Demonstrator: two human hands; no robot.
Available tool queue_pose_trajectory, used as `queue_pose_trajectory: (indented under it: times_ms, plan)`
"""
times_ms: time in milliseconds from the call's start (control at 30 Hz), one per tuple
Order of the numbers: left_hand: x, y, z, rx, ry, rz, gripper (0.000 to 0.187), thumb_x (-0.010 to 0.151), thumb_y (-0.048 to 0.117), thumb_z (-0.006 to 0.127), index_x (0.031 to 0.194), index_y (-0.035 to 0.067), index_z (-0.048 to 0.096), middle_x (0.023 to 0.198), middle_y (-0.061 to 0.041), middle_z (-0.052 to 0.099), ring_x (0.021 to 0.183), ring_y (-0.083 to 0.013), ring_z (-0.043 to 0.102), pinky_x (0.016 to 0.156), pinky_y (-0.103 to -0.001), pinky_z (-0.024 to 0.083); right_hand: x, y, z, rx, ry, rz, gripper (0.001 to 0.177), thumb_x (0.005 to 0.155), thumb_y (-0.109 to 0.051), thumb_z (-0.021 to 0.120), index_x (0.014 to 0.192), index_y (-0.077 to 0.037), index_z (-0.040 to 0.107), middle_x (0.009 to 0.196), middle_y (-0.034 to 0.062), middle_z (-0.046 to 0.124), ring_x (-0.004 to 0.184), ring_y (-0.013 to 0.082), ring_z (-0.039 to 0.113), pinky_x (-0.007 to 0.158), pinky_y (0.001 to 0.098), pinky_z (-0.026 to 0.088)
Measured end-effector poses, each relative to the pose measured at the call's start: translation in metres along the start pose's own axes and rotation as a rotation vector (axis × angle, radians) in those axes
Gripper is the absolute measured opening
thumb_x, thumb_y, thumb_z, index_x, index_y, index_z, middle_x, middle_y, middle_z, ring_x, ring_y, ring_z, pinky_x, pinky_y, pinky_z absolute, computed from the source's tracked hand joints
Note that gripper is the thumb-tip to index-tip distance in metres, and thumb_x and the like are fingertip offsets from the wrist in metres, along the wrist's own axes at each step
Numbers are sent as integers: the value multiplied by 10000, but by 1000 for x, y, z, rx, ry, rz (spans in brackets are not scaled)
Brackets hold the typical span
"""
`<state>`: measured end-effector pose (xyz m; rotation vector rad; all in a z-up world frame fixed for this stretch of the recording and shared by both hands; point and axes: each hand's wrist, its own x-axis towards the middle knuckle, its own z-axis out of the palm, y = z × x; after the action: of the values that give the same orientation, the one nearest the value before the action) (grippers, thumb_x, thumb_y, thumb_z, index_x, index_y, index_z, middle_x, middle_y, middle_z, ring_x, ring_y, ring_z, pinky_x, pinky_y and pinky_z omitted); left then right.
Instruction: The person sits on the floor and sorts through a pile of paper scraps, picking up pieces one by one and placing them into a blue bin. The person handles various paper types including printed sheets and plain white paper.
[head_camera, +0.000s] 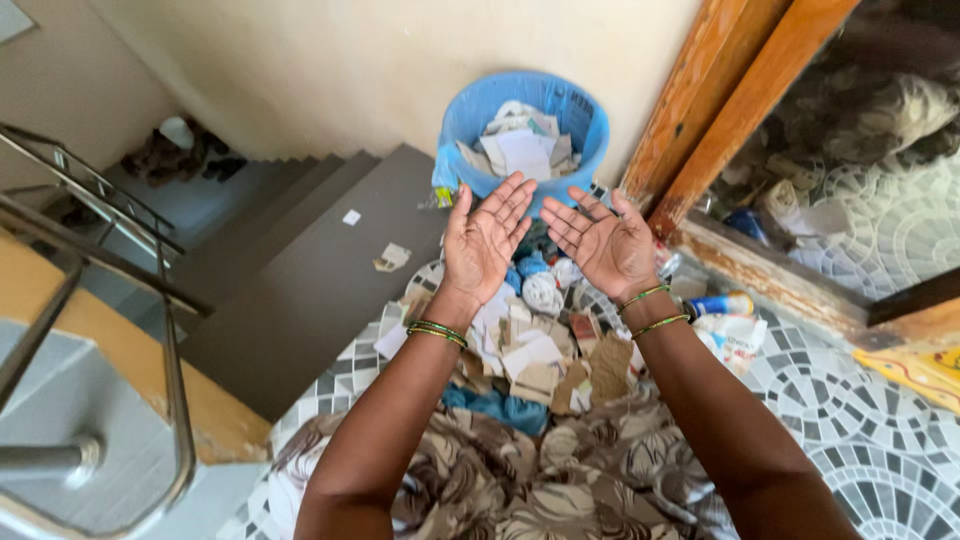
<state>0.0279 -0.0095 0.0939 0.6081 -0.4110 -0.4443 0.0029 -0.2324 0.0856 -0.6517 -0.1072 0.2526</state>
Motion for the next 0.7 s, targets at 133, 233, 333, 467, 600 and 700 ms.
queue_pose_trajectory:
  times_ms: [133,233,333,467,600,700]
  plan:
    - [-31,-17,-17,-16,52,-25,884,1004,681,335,1589,19,360,1644,-174,393,1567,-255,289,1268,-401,177,-18,14,-15,-11,24,18,590,1010,-479,525,1398,-33,532,1513,255,520,1430,364,501,1194,475,389]
    - [-53,-34,-46,-53,111,-21,870,1010,666,330,1584,15,367,1620,-177,425,1527,-262,341,1244,-392,217,-28,26,-43,-5,71,16,573,1010,-464,532,1395,-39,527,1492,255,536,1402,372,527,1177,480,405]
    - [-59,-54,-82,15,214,-65,840,998,651,395,1541,10,432,1529,-176,531,1433,-259,458,1195,-368,305,-35,45,-83,-50,126,13,551,1020,-456,529,1382,-40,525,1452,256,559,1361,374,558,1158,473,437]
    - [-53,-82,-117,390,424,-175,680,967,536,563,1414,24,586,1348,-156,681,1250,-229,629,1098,-354,432,-33,75,-136,-342,269,74,439,1001,-342,540,1342,-67,515,1338,209,638,1244,317,637,979,418,530]
    - [-50,-105,-131,601,535,-309,564,937,456,656,1319,42,653,1190,-142,756,976,-211,738,854,-345,575,-22,103,-167,-544,348,76,376,1006,-150,626,1341,1,544,1175,190,709,1056,258,705,836,307,566]
    - [-51,-117,-134,747,590,-374,513,929,403,681,1309,60,657,1121,-129,750,814,-210,722,649,-338,598,-18,119,-182,-635,227,78,382,992,-75,645,1346,43,557,1109,170,748,969,224,733,750,274,524]
